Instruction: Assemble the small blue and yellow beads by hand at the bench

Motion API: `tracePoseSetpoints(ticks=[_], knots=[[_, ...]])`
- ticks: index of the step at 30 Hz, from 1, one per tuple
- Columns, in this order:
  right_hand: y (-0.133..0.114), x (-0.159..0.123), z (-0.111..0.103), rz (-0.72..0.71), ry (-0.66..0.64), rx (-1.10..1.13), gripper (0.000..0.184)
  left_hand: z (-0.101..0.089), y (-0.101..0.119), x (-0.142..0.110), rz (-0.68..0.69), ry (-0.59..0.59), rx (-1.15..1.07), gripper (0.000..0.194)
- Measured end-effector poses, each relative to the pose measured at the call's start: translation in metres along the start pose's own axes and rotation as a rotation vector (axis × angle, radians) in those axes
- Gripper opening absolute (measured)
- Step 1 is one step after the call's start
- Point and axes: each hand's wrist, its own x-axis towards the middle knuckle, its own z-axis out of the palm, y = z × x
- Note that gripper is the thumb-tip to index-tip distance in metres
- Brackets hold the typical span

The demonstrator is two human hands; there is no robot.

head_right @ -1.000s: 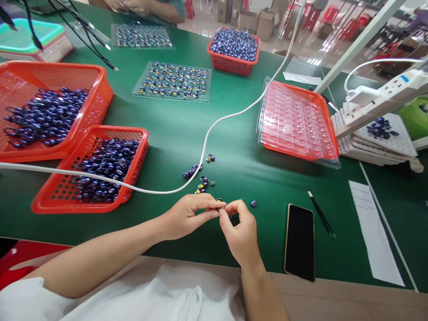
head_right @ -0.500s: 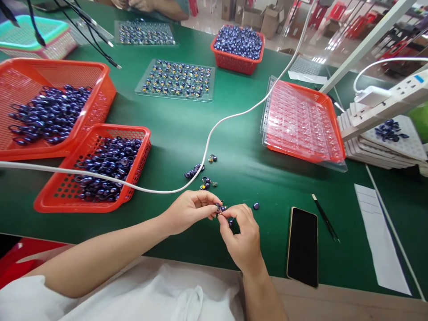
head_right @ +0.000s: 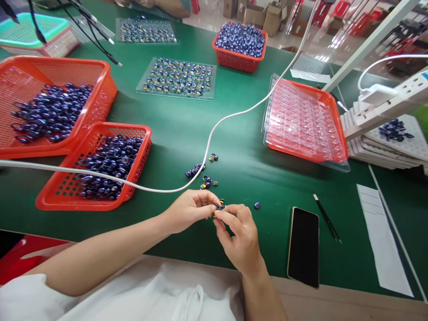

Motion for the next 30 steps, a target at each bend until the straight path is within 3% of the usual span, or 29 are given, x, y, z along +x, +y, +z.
tracePoseSetpoints(ticks=[6,11,16,19,22,25,30], knots=[[0.0,0.001,0.003,0.02,0.026,-0.091,0.027,0.0,-0.009,0.001,0.031,-0.005,0.166,0.02],[-0.004,0.003,0.001,0.32,0.004,0.066,0.003,-0.002,-0.008,-0.004,0.192,-0.063,0.389,0.027],[-0.002,0.001,-0.003,0.637,-0.026,0.234,0.02,0.001,-0.004,-0.007,0.272,-0.061,0.495,0.024],[0.001,-0.002,-0.003,0.692,-0.051,0.286,0.024,0.002,-0.007,-0.006,0.246,-0.056,0.451,0.025],[0.003,-0.005,-0.004,0.659,-0.064,0.349,0.02,0.001,-0.007,-0.005,0.166,-0.075,0.302,0.025],[0.003,-0.005,-0.006,0.486,-0.062,0.383,0.015,-0.003,-0.002,-0.003,0.046,-0.135,0.08,0.022],[0.003,-0.003,-0.009,0.011,-0.141,0.222,0.054,-0.011,0.001,0.0,-0.043,-0.174,-0.048,0.022]])
